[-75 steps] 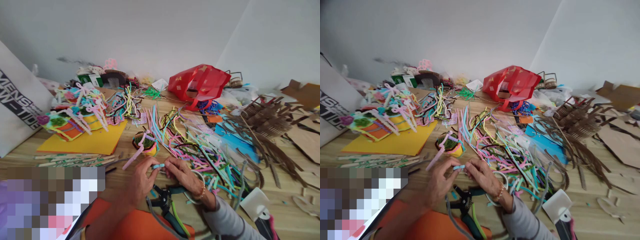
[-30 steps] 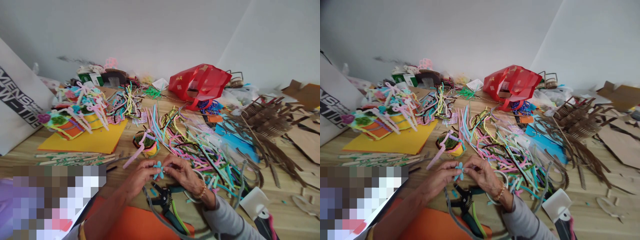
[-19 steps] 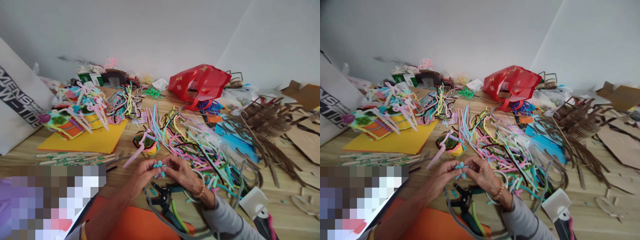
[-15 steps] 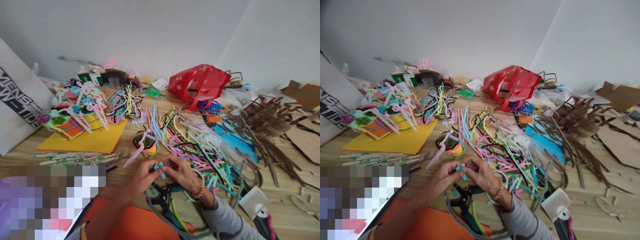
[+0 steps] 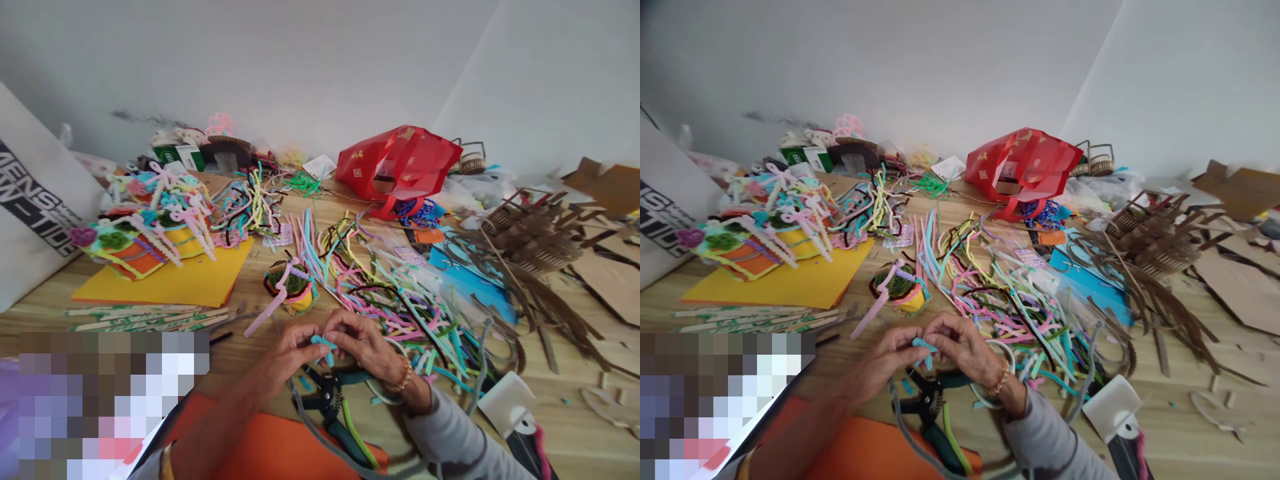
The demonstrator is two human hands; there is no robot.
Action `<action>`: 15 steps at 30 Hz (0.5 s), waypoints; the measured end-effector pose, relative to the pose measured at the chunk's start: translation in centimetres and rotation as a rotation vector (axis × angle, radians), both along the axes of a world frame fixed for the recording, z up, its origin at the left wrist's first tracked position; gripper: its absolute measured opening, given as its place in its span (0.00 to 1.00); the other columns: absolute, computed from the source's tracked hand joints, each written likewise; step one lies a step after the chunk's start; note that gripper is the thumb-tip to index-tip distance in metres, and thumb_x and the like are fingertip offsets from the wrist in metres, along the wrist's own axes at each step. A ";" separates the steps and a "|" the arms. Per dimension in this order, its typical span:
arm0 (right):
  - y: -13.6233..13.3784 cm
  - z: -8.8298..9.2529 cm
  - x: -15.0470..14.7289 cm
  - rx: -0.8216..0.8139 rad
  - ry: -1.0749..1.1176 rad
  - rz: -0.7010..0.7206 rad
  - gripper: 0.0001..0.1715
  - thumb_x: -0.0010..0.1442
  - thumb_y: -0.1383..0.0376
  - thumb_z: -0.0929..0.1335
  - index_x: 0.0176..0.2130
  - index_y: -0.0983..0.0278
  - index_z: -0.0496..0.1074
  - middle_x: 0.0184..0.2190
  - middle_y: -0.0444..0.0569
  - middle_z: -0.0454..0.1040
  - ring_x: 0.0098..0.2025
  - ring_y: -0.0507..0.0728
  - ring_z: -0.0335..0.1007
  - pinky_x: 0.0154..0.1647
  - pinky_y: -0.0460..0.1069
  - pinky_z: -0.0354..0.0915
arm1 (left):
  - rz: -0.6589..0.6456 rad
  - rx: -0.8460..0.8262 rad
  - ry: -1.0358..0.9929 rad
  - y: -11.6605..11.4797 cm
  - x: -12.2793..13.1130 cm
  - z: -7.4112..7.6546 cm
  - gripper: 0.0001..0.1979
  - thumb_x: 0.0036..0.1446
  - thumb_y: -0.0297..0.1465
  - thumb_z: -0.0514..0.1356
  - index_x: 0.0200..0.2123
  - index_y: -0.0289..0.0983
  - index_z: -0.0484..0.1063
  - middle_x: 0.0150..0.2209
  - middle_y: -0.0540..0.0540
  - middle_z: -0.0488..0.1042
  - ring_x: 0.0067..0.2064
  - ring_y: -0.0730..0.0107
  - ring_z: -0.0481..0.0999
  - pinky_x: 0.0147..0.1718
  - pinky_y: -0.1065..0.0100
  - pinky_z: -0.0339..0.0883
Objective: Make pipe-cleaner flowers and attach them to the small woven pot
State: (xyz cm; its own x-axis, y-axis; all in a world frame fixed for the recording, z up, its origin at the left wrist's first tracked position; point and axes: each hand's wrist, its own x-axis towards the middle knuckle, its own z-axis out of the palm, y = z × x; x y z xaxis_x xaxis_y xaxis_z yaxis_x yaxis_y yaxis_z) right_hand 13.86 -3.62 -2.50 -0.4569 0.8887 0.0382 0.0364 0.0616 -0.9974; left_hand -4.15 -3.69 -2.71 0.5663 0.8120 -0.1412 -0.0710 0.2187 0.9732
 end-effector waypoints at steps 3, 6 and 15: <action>0.0 0.0 0.0 -0.013 -0.019 -0.046 0.16 0.61 0.54 0.67 0.35 0.66 0.68 0.22 0.41 0.66 0.22 0.48 0.61 0.23 0.43 0.59 | 0.035 -0.004 0.011 0.2 -0.1 -0.7 0.07 0.54 0.34 0.60 0.33 0.37 0.75 0.30 0.49 0.75 0.33 0.69 0.71 0.35 0.69 0.65; 0.1 0.0 -0.1 -0.041 -0.041 -0.067 0.18 0.61 0.52 0.67 0.37 0.66 0.68 0.21 0.41 0.66 0.22 0.48 0.61 0.23 0.43 0.60 | 0.122 0.021 0.048 0.4 0.0 -1.0 0.06 0.53 0.34 0.60 0.29 0.38 0.74 0.26 0.51 0.72 0.30 0.70 0.69 0.33 0.68 0.65; 0.2 -0.2 -0.2 -0.079 -0.046 -0.079 0.19 0.60 0.52 0.67 0.36 0.66 0.68 0.23 0.42 0.66 0.22 0.48 0.60 0.22 0.43 0.60 | 0.138 0.034 0.059 0.5 0.0 -0.7 0.06 0.53 0.33 0.59 0.30 0.38 0.75 0.27 0.52 0.71 0.31 0.70 0.68 0.33 0.67 0.63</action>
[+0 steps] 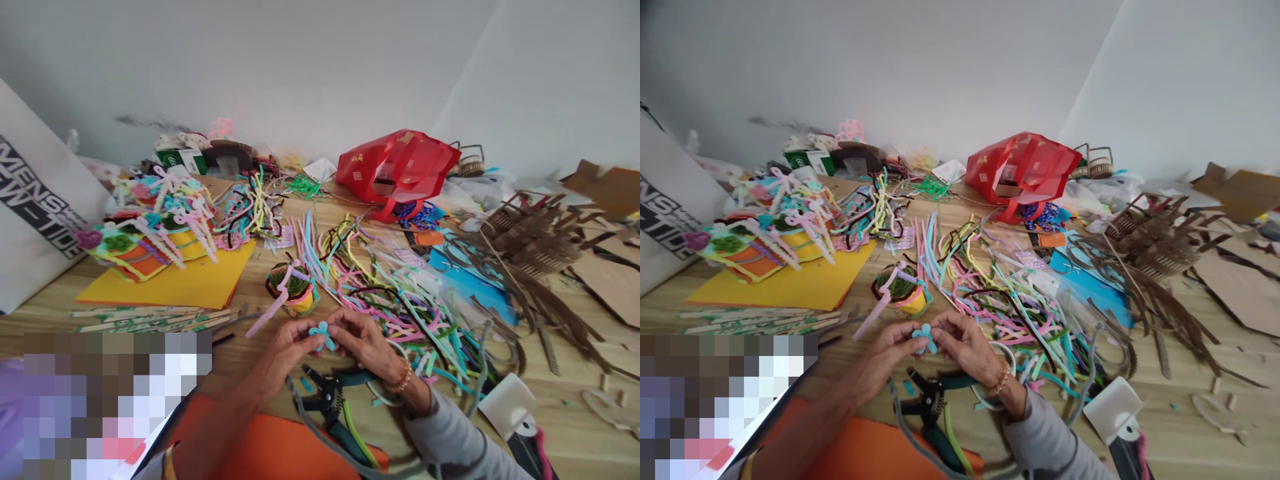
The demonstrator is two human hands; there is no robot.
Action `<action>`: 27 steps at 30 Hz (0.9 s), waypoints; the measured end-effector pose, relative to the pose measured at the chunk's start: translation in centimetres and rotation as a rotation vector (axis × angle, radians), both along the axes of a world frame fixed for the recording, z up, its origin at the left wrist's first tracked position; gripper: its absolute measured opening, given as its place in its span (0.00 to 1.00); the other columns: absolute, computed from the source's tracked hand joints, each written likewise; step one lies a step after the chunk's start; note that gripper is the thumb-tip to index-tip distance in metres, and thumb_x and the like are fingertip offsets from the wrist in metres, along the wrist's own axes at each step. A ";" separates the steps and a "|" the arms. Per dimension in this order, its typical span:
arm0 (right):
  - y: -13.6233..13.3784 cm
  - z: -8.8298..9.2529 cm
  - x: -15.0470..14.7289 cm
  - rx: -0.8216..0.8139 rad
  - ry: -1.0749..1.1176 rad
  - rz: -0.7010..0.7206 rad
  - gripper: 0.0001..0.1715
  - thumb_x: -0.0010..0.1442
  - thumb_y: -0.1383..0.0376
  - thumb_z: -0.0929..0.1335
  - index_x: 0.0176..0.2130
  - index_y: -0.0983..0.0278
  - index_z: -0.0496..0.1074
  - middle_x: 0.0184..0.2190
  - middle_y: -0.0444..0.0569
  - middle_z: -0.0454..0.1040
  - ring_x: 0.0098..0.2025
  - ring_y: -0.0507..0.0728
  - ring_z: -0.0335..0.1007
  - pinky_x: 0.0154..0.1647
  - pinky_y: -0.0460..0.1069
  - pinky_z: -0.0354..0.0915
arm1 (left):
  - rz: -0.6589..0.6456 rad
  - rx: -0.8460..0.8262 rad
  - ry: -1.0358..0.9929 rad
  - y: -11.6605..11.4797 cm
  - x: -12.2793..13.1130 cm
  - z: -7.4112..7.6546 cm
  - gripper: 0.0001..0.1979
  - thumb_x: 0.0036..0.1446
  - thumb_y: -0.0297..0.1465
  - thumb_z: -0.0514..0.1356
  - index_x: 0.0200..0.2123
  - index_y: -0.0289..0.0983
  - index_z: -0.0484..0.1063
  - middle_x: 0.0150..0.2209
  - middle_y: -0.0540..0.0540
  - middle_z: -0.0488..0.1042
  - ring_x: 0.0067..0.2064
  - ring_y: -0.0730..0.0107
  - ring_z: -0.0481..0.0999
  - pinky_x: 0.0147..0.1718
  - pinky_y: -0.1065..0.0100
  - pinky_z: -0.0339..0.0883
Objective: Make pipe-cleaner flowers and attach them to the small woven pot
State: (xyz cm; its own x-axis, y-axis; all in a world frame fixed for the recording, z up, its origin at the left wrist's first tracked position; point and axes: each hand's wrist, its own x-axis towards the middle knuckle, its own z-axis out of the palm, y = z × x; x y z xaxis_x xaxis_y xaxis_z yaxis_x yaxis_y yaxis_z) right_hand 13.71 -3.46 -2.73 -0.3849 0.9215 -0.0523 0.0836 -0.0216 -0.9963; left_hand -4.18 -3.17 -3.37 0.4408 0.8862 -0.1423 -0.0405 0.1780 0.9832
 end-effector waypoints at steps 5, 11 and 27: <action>-0.1 -0.1 0.0 0.016 -0.027 -0.013 0.19 0.61 0.52 0.66 0.36 0.66 0.68 0.23 0.42 0.67 0.23 0.49 0.61 0.23 0.43 0.60 | 0.071 0.013 0.024 -0.1 0.2 0.4 0.05 0.52 0.33 0.59 0.27 0.39 0.72 0.25 0.52 0.69 0.30 0.69 0.67 0.33 0.67 0.63; -0.4 -0.2 -0.1 0.216 -0.233 -0.052 0.15 0.63 0.57 0.65 0.33 0.66 0.69 0.24 0.42 0.66 0.25 0.49 0.59 0.25 0.44 0.57 | 0.124 0.064 0.128 -0.2 0.3 0.9 0.08 0.50 0.34 0.59 0.22 0.39 0.67 0.22 0.54 0.65 0.27 0.71 0.64 0.28 0.69 0.59; -1.0 -0.5 -0.8 0.490 -0.388 -0.115 0.03 0.62 0.65 0.65 0.37 0.63 0.67 0.29 0.45 0.68 0.29 0.52 0.64 0.29 0.45 0.59 | 0.134 0.138 0.283 -0.2 0.7 0.0 0.04 0.46 0.29 0.57 0.22 0.37 0.66 0.21 0.55 0.62 0.25 0.73 0.61 0.26 0.71 0.55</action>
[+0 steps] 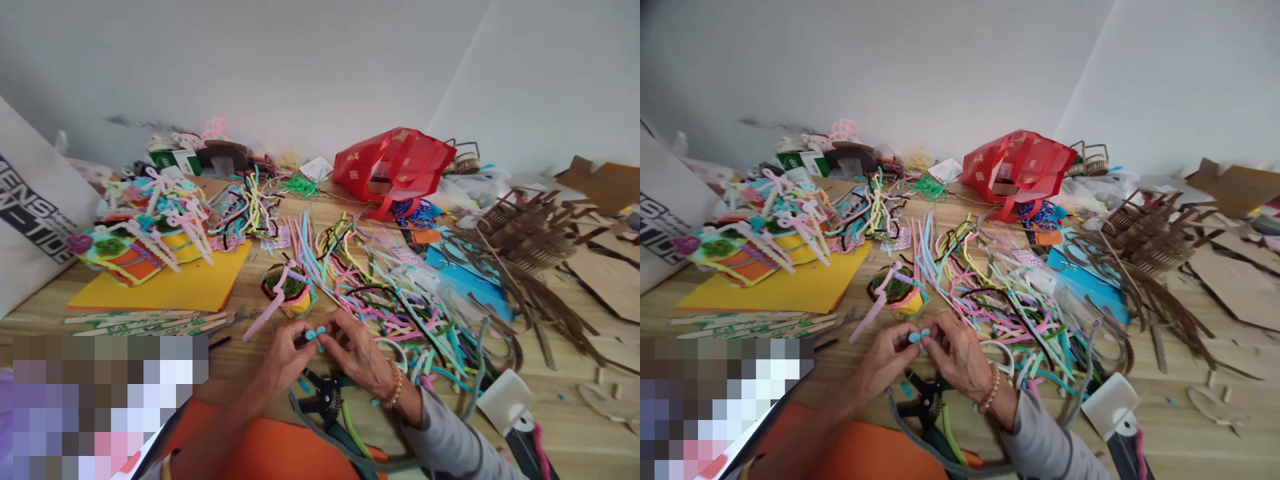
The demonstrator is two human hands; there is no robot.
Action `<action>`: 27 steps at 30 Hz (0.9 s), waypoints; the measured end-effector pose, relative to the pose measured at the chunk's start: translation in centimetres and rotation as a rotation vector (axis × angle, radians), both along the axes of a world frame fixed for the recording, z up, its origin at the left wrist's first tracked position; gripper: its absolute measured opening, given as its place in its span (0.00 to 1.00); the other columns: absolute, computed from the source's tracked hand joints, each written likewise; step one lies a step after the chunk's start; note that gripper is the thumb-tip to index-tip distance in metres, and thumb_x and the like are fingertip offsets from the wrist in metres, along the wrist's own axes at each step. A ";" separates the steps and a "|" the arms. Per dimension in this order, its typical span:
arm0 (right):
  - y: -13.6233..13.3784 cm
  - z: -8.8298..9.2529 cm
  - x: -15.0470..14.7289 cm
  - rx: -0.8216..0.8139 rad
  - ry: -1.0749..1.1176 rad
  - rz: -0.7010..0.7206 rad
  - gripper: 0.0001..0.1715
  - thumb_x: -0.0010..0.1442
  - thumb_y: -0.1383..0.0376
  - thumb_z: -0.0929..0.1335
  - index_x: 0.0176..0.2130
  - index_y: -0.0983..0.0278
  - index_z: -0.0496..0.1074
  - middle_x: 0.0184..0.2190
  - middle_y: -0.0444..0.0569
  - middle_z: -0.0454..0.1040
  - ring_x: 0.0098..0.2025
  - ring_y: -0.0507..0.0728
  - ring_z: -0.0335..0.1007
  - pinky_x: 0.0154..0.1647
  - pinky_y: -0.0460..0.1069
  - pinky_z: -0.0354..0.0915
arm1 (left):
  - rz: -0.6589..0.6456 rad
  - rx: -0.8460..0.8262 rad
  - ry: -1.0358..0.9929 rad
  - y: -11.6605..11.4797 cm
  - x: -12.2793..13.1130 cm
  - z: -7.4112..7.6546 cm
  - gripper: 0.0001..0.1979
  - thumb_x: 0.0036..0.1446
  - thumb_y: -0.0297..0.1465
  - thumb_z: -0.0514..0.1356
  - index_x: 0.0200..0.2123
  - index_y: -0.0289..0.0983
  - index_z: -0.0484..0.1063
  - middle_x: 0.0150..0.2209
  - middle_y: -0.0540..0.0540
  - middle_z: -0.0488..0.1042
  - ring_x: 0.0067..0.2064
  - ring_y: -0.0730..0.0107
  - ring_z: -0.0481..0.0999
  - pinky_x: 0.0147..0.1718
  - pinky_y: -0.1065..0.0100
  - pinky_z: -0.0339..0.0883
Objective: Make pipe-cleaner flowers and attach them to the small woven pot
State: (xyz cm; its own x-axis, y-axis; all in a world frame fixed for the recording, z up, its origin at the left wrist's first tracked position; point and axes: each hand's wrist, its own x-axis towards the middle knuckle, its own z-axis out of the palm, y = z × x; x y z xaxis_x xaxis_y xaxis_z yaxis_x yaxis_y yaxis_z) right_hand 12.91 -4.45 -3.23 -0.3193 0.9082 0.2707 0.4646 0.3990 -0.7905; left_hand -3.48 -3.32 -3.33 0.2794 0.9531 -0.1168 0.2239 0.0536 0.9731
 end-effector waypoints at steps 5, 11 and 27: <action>0.3 0.3 0.3 -0.024 0.046 0.028 0.07 0.64 0.65 0.63 0.34 0.64 0.69 0.29 0.46 0.69 0.32 0.53 0.65 0.33 0.46 0.62 | -0.023 -0.020 -0.056 0.1 0.0 -0.3 0.07 0.49 0.32 0.58 0.22 0.37 0.67 0.22 0.55 0.62 0.26 0.73 0.61 0.27 0.71 0.55; 0.3 0.4 0.4 -0.052 0.061 -0.019 0.07 0.63 0.63 0.65 0.34 0.64 0.69 0.27 0.46 0.70 0.29 0.52 0.66 0.30 0.46 0.62 | -0.008 -0.054 -0.121 0.6 -0.2 -1.1 0.08 0.49 0.35 0.60 0.23 0.37 0.67 0.22 0.54 0.64 0.27 0.72 0.63 0.28 0.71 0.58; -0.3 -0.3 -0.1 0.193 -0.118 0.088 0.11 0.65 0.68 0.62 0.48 0.62 0.67 0.36 0.50 0.70 0.36 0.56 0.67 0.37 0.49 0.65 | 0.050 0.077 0.063 -0.1 -0.1 -0.2 0.03 0.46 0.26 0.57 0.24 0.35 0.71 0.23 0.51 0.70 0.27 0.70 0.67 0.27 0.70 0.59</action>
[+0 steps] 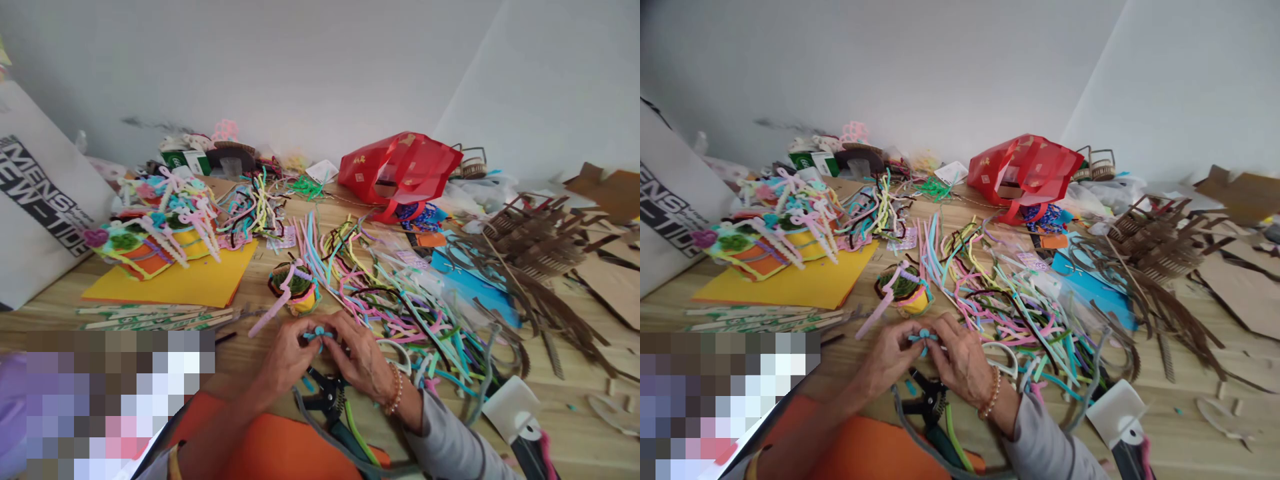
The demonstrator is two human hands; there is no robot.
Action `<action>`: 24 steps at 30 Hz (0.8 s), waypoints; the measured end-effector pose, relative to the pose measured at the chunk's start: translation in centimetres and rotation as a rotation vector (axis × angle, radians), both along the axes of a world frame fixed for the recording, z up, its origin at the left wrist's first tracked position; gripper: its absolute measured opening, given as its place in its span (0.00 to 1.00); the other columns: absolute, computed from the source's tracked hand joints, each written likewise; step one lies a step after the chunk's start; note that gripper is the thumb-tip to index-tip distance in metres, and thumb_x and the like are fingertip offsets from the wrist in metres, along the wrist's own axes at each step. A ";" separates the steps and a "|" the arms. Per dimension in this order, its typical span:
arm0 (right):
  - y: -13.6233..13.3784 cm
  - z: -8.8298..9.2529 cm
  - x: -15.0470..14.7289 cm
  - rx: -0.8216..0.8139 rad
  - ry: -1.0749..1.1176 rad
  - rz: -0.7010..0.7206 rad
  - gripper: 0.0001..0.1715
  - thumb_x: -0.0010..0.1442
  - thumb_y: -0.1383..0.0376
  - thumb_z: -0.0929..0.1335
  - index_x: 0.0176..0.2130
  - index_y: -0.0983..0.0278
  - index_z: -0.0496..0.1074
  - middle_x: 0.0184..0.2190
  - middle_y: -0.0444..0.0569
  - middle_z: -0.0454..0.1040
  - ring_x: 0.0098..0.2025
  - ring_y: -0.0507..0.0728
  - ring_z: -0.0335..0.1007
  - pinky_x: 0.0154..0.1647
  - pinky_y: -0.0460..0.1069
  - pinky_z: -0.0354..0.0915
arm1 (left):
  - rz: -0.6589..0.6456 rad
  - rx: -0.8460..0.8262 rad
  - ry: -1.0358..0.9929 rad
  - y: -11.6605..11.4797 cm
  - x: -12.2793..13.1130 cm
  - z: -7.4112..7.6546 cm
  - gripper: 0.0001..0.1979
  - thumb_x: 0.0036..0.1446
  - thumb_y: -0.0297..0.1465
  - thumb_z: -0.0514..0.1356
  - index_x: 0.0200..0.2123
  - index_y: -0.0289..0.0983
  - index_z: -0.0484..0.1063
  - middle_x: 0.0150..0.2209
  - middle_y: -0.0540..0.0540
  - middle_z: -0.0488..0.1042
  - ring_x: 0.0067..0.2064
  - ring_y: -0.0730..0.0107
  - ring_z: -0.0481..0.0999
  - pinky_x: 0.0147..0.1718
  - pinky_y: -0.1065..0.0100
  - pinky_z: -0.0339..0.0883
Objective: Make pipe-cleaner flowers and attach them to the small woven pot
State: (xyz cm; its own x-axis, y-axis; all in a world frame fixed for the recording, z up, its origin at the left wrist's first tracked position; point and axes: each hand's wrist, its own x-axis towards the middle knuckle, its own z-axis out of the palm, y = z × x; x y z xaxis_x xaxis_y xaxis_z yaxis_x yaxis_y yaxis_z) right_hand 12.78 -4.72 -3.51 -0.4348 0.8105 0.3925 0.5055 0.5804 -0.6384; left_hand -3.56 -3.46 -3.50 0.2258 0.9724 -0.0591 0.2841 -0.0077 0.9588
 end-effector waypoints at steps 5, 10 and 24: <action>0.1 0.1 0.1 0.010 0.006 0.035 0.10 0.66 0.69 0.60 0.43 0.62 0.69 0.37 0.52 0.70 0.39 0.56 0.68 0.41 0.50 0.67 | -0.031 -0.013 -0.058 0.1 0.1 -0.4 0.03 0.46 0.27 0.57 0.22 0.36 0.69 0.22 0.52 0.67 0.27 0.71 0.66 0.27 0.72 0.58; 0.1 -0.1 0.3 0.047 0.000 0.060 0.10 0.66 0.69 0.60 0.43 0.61 0.69 0.38 0.51 0.70 0.39 0.56 0.67 0.40 0.50 0.67 | -0.134 -0.064 -0.148 0.2 -0.3 -0.6 0.05 0.47 0.31 0.59 0.23 0.36 0.70 0.23 0.51 0.69 0.28 0.70 0.66 0.28 0.71 0.58; 0.2 0.3 0.0 -0.263 0.074 -0.098 0.09 0.64 0.61 0.64 0.36 0.63 0.70 0.25 0.44 0.70 0.25 0.51 0.63 0.25 0.45 0.58 | 0.053 -0.159 -0.395 0.4 -0.1 -0.5 0.05 0.50 0.32 0.61 0.30 0.36 0.72 0.28 0.51 0.74 0.30 0.71 0.71 0.36 0.67 0.67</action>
